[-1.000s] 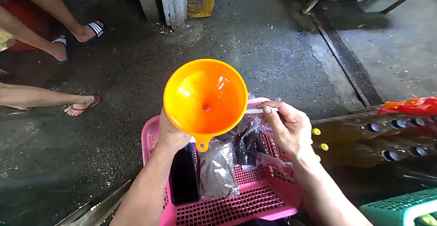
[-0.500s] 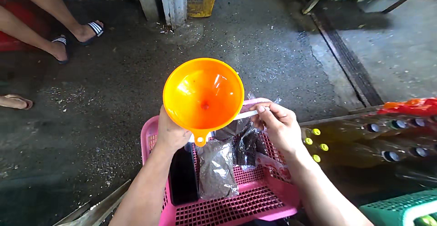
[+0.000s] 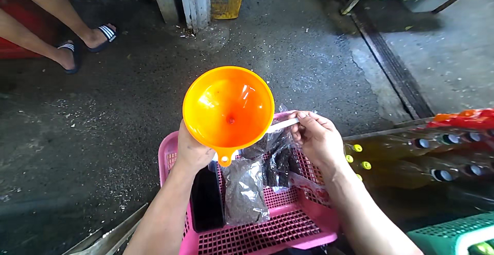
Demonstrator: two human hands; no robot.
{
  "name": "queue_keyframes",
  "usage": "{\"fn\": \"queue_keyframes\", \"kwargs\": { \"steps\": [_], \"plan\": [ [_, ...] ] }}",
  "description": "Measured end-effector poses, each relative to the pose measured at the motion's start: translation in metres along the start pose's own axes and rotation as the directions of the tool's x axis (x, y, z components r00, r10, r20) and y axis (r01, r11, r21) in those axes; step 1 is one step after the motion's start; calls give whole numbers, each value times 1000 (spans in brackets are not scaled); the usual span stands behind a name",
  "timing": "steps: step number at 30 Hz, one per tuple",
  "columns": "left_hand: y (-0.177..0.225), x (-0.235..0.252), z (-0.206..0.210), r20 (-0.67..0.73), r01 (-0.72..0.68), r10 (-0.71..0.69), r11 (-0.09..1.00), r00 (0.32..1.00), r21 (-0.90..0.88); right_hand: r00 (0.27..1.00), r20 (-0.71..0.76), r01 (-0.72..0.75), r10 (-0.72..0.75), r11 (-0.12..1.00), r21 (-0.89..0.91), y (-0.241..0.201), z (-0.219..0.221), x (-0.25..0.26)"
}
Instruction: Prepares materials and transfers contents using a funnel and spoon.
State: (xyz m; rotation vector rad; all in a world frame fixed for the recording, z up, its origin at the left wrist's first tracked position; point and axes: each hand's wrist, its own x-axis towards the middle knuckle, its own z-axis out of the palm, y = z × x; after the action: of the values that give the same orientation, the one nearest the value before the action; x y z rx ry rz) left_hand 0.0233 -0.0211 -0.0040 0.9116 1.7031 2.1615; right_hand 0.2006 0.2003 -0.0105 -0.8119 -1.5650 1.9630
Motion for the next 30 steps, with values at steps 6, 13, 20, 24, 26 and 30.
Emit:
{"fn": "queue_keyframes", "kwargs": {
  "steps": [6,13,20,24,26,30],
  "plan": [
    [-2,0,0,-2,-7,7,1000,1000,-3,1000,4,13,-13,1000,2,1,3,0],
    [-1,0,0,-5,-19,19,1000,1000,19,1000,-8,17,-17,1000,13,1,5,0],
    [-3,-1,-1,-16,-3,3,1000,1000,9,999,-34,2,1,998,67,-1,4,0],
    [-2,-2,-1,-21,-6,7,1000,1000,28,998,-56,-10,15,996,83,0,3,1],
    [-3,-2,-1,-17,-4,4,1000,1000,28,998,-47,-26,29,996,81,-1,4,1],
    [-2,-1,0,-16,3,-2,1000,1000,16,999,-10,-49,50,997,65,-1,5,1]
  ]
}}
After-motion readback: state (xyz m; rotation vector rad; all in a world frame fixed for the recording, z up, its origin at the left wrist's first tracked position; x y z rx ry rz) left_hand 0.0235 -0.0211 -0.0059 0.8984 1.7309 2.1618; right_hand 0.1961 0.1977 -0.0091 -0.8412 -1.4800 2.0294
